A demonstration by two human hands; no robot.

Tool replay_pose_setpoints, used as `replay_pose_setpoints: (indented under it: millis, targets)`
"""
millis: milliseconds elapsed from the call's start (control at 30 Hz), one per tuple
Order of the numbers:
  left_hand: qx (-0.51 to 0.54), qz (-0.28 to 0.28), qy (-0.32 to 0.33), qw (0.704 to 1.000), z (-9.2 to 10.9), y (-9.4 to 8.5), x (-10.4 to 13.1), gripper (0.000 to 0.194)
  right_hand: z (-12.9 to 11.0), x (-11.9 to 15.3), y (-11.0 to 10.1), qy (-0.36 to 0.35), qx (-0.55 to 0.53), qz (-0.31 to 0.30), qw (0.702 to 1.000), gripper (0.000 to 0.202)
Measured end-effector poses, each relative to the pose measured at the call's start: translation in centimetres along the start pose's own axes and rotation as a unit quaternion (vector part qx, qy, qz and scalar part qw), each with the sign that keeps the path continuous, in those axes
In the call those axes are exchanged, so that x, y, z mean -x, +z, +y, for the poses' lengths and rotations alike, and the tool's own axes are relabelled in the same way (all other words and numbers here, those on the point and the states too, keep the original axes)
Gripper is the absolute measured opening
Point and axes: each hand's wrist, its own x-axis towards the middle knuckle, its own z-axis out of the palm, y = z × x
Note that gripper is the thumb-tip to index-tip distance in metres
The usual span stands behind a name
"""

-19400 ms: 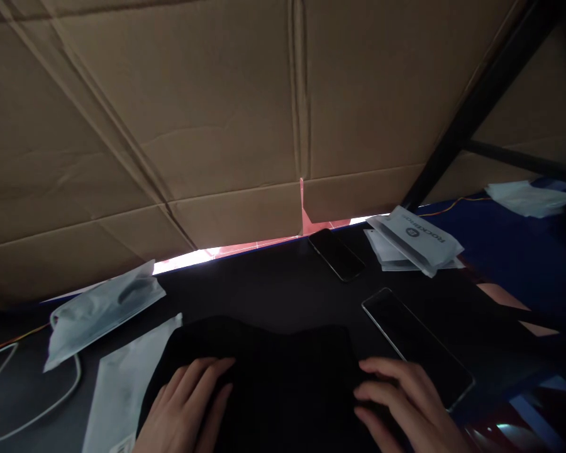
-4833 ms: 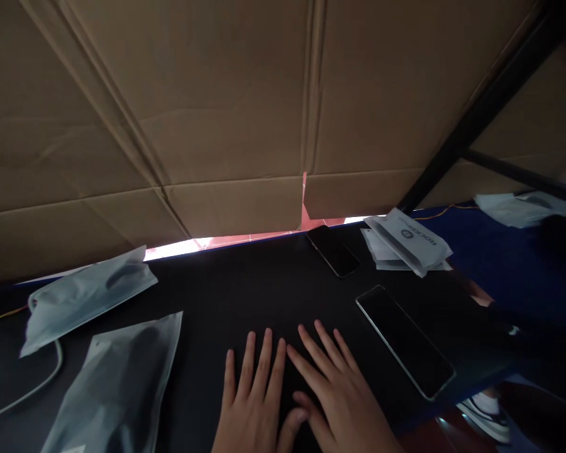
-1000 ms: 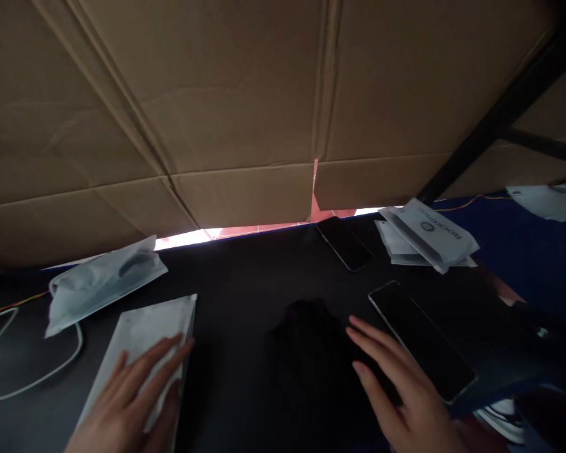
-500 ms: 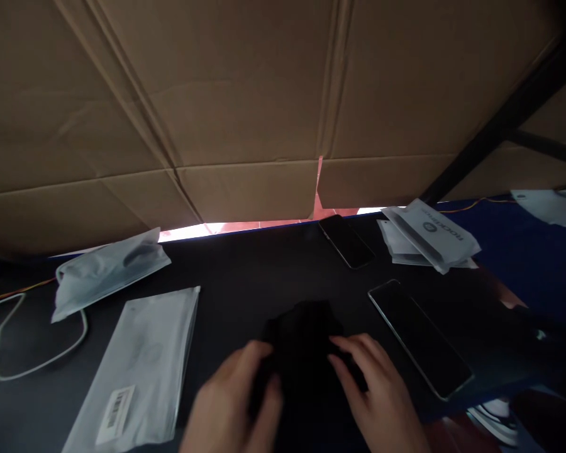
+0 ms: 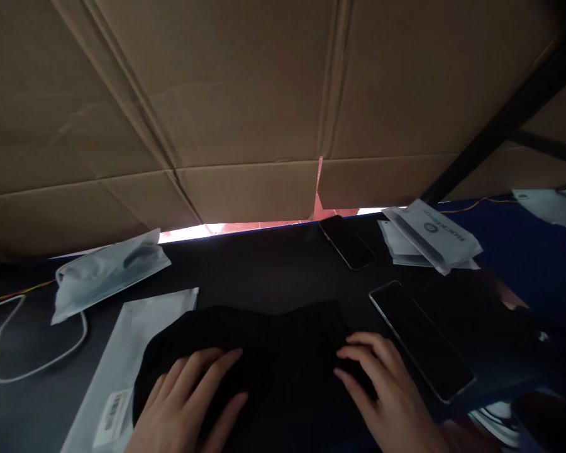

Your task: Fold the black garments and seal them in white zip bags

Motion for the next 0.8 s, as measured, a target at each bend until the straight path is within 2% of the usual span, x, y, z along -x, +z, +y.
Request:
replay_pose_setpoints:
  millis: [67,133,200,267,367,433,467,567,633,733,800]
  targets:
    - [0.004,-0.023,-0.015,1.000,-0.6,0.3,-0.4,0.046,0.1,0.5,-1.0,0.007,-0.024,-0.036,0.999,0.018]
    - [0.010,-0.031,-0.045,0.998,-1.7,0.3,-0.2,0.046,0.8,1.3,-2.5,0.010,-0.052,-0.109,0.993,0.024]
    - [0.008,-0.029,-0.060,0.998,-2.7,0.1,0.0,0.040,2.0,2.2,-4.2,0.005,-0.080,-0.183,0.980,0.026]
    - [0.004,-0.018,-0.058,0.998,-3.0,0.0,-0.1,0.032,3.5,2.9,-5.3,0.001,-0.102,-0.210,0.972,0.027]
    - [0.008,-0.030,-0.052,0.998,-2.7,0.1,-0.4,0.026,4.6,2.5,-5.7,0.026,-0.100,-0.125,0.987,0.028]
    - [0.005,-0.056,-0.043,0.998,-2.5,0.3,0.1,0.024,4.1,1.5,-5.1,0.043,-0.079,-0.059,0.994,0.025]
    - [-0.002,-0.073,-0.036,0.997,-2.6,0.5,0.6,0.037,3.6,0.9,-4.6,0.041,-0.067,-0.046,0.996,0.023]
    - [-0.032,-0.133,-0.004,0.991,-3.3,1.4,3.1,0.106,1.9,-1.0,-2.9,-0.010,-0.021,-0.069,0.997,0.029]
    - [-0.057,-0.149,0.009,0.987,-3.9,2.0,4.4,0.126,1.4,-2.0,-1.8,-0.034,0.010,-0.080,0.996,0.036]
    - [-0.071,-0.136,0.024,0.988,-4.1,1.7,4.1,0.127,1.7,-3.1,-1.0,-0.040,0.024,-0.082,0.996,0.026]
    - [-0.061,-0.111,0.029,0.991,-3.5,0.9,2.3,0.109,2.0,-3.7,-1.1,-0.033,0.014,-0.079,0.996,0.020]
